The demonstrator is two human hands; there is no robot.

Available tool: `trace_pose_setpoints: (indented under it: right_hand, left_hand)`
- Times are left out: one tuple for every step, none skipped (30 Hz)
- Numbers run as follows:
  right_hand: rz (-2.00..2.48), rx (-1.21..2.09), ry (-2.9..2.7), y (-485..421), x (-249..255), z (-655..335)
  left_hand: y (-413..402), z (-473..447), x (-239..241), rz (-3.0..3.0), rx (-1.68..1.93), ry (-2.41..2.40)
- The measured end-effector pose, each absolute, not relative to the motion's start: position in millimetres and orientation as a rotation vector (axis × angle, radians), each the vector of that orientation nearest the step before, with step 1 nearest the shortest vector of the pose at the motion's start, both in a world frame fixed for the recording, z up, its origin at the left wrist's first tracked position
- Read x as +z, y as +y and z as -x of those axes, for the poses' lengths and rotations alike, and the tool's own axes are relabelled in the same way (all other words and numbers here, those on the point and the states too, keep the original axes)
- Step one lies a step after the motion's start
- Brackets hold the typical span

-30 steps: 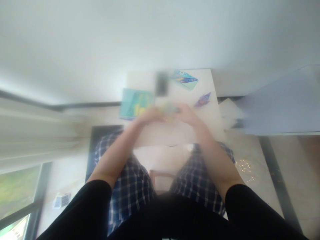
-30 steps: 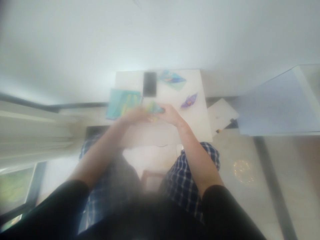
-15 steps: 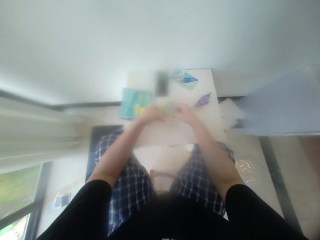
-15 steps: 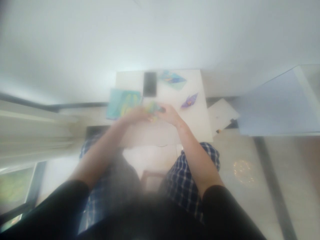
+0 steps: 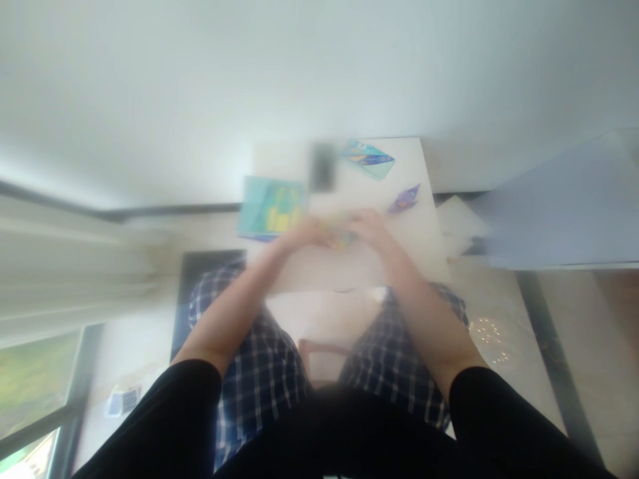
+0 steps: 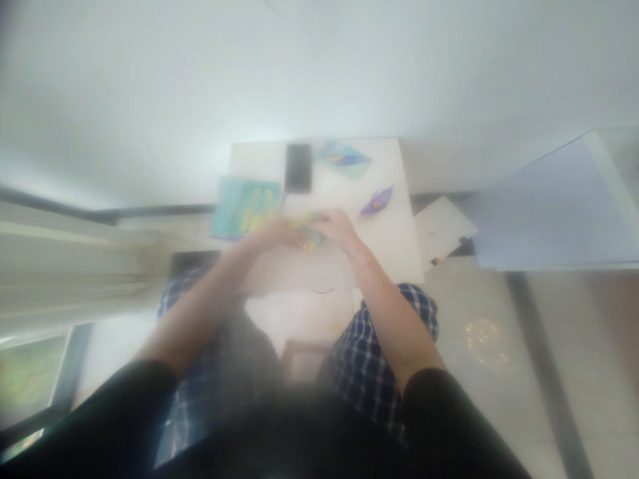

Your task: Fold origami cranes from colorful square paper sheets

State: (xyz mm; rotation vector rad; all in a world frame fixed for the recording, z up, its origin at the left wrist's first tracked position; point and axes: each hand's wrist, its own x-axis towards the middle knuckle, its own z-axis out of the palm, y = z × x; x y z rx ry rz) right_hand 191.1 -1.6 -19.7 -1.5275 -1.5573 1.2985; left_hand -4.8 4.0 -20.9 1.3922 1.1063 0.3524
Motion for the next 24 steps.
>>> trace_pose_setpoints:
  right_hand:
    - [1.505,1.314,-1.536,-2.1,-20.8,-190.8]
    - [1.485,1.324,-1.526,-2.5,-21.3,-190.8]
    - [1.465,1.329,-1.531,-2.9,-21.2,-191.1]
    - [1.448,1.332,-1.544,-3.2,-20.6,-191.7]
    - [1.432,1.333,-1.556,-3.3,-19.7,-192.6]
    - [1.42,1.336,-1.562,-3.2,-18.8,-193.5]
    - [1.414,1.337,-1.56,-2.8,-17.9,-194.4]
    - [1.417,1.331,-1.554,-2.4,-17.3,-195.1]
    - [1.431,1.314,-1.546,-2.0,-16.9,-195.5]
    - [1.451,1.289,-1.542,-1.7,-16.7,-195.7]
    - [1.469,1.26,-1.544,-1.7,-16.3,-195.7]
    - [1.478,1.236,-1.547,-1.8,-15.8,-195.6]
    - [1.474,1.226,-1.548,-2.2,-14.9,-195.5]
    - [1.457,1.231,-1.55,-2.7,-13.7,-195.7]
    - [1.429,1.249,-1.554,-3.3,-12.1,-196.1]
    - [1.395,1.276,-1.56,-3.8,-10.3,-196.8]
    - [1.367,1.3,-1.568,-4.2,-8.7,-197.7]
    - [1.351,1.316,-1.582,-4.3,-7.4,-198.7]
    - [1.353,1.312,-1.6,-4.2,-6.6,-199.5]
    - [1.374,1.289,-1.621,-3.8,-6.4,-200.1]
    - [1.41,1.25,-1.641,-3.4,-6.7,-200.3]
    - [1.447,1.207,-1.658,-2.9,-7.4,-200.1]
    - [1.477,1.17,-1.666,-2.5,-8.3,-199.7]
    - [1.494,1.146,-1.66,-2.1,-9.3,-199.0]
  left_hand:
    - [4.6,5.3,-21.4,-1.405,0.347,1.11]
    - [5.2,6.0,-22.1,-1.416,0.34,1.118]
    - [5.8,6.8,-23.0,-1.425,0.335,1.127]
    - [6.2,7.6,-23.9,-1.43,0.327,1.139]
    - [6.5,8.2,-24.6,-1.435,0.319,1.149]
    - [6.6,8.7,-25.0,-1.437,0.312,1.158]
    - [6.3,8.7,-24.8,-1.436,0.305,1.159]
    - [5.9,8.4,-24.1,-1.429,0.3,1.152]
    - [5.3,7.9,-23.0,-1.42,0.297,1.147]
    - [4.8,7.2,-21.6,-1.411,0.294,1.144]
    - [4.3,6.6,-20.2,-1.406,0.292,1.145]
    - [4.1,6.3,-19.1,-1.412,0.289,1.144]
    - [4.1,6.5,-18.6,-1.429,0.286,1.141]
    - [4.4,7.3,-18.7,-1.454,0.286,1.139]
    - [4.9,8.4,-19.4,-1.481,0.292,1.136]
    - [5.5,9.8,-20.5,-1.506,0.297,1.134]
    - [5.9,11.2,-21.7,-1.525,0.304,1.137]
    - [6.2,12.4,-22.8,-1.536,0.31,1.14]
    - [6.2,13.0,-23.5,-1.534,0.313,1.139]
    - [5.9,13.1,-23.8,-1.522,0.316,1.134]
    - [5.4,12.6,-23.5,-1.503,0.318,1.125]
    - [4.8,11.6,-22.8,-1.482,0.321,1.123]
    - [4.2,10.2,-21.9,-1.465,0.32,1.123]
    - [3.7,8.8,-20.7,-1.455,0.314,1.126]
